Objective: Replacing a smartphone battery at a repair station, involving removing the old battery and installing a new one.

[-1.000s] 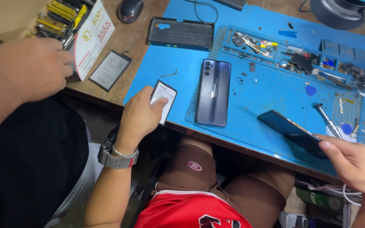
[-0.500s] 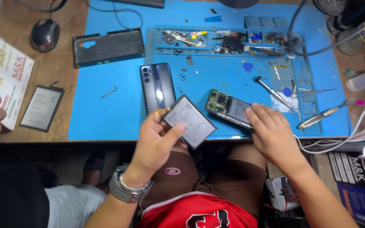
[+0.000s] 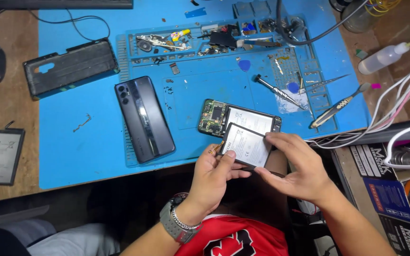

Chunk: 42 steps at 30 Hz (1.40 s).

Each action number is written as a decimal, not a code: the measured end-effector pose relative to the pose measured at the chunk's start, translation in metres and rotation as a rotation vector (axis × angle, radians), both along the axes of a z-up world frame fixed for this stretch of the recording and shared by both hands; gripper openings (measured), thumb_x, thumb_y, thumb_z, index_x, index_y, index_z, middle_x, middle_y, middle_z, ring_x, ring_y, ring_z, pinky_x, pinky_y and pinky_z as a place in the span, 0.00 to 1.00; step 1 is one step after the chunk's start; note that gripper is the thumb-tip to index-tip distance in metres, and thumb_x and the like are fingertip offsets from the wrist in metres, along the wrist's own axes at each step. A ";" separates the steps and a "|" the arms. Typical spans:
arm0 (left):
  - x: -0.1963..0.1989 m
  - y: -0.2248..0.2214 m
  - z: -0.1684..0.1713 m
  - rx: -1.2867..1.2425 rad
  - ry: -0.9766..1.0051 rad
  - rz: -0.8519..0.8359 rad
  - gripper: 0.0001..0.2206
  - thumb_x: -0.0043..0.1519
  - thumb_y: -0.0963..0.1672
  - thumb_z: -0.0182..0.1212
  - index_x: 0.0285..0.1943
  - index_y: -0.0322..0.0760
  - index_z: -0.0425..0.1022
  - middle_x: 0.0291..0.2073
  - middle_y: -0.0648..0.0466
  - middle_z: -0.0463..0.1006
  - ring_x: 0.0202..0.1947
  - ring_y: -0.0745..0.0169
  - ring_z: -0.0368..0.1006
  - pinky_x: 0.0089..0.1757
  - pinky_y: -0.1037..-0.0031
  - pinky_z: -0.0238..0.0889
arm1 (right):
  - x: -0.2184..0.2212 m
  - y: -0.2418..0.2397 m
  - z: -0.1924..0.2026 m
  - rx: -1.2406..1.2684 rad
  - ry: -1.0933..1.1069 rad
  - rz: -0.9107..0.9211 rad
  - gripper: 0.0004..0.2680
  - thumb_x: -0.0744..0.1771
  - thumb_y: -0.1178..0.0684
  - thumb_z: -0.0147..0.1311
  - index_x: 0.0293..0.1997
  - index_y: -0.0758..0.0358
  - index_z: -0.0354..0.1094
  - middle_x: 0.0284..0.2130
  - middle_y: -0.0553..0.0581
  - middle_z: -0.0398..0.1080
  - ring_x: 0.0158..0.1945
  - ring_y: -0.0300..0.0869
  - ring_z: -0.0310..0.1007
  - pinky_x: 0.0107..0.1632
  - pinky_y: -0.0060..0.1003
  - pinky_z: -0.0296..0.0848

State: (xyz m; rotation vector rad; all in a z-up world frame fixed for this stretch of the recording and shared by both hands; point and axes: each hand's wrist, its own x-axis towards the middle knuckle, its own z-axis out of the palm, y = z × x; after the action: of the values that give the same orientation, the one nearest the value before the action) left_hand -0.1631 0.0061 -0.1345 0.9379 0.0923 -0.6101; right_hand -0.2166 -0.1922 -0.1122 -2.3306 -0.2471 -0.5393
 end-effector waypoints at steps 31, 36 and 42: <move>0.044 0.020 -0.011 1.184 -1.550 0.274 0.05 0.64 0.45 0.65 0.43 0.41 0.82 0.29 0.59 0.66 0.27 0.61 0.70 0.22 0.76 0.65 | 0.033 -0.035 -0.005 0.003 0.187 -0.050 0.31 0.56 0.51 0.74 0.66 0.65 0.65 0.56 0.62 0.73 0.57 0.57 0.70 0.62 0.52 0.63; 0.044 0.019 -0.011 1.181 -1.527 0.290 0.04 0.64 0.44 0.66 0.42 0.41 0.83 0.29 0.58 0.67 0.27 0.60 0.70 0.22 0.77 0.65 | 0.033 -0.036 -0.007 0.016 0.178 -0.032 0.33 0.56 0.55 0.73 0.68 0.69 0.62 0.52 0.63 0.74 0.58 0.57 0.70 0.63 0.54 0.62; 0.044 0.018 -0.013 1.195 -1.531 0.315 0.03 0.63 0.44 0.67 0.40 0.42 0.82 0.28 0.59 0.67 0.27 0.61 0.71 0.24 0.78 0.66 | 0.032 -0.037 -0.009 0.031 0.168 -0.022 0.36 0.54 0.55 0.74 0.69 0.71 0.60 0.53 0.63 0.73 0.58 0.56 0.70 0.64 0.53 0.61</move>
State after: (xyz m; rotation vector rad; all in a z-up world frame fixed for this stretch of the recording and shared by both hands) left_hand -0.1189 0.0243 -0.1477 2.2603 -0.8412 0.6940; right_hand -0.1847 -0.2295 -0.1211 -2.3350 -0.1338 -0.3527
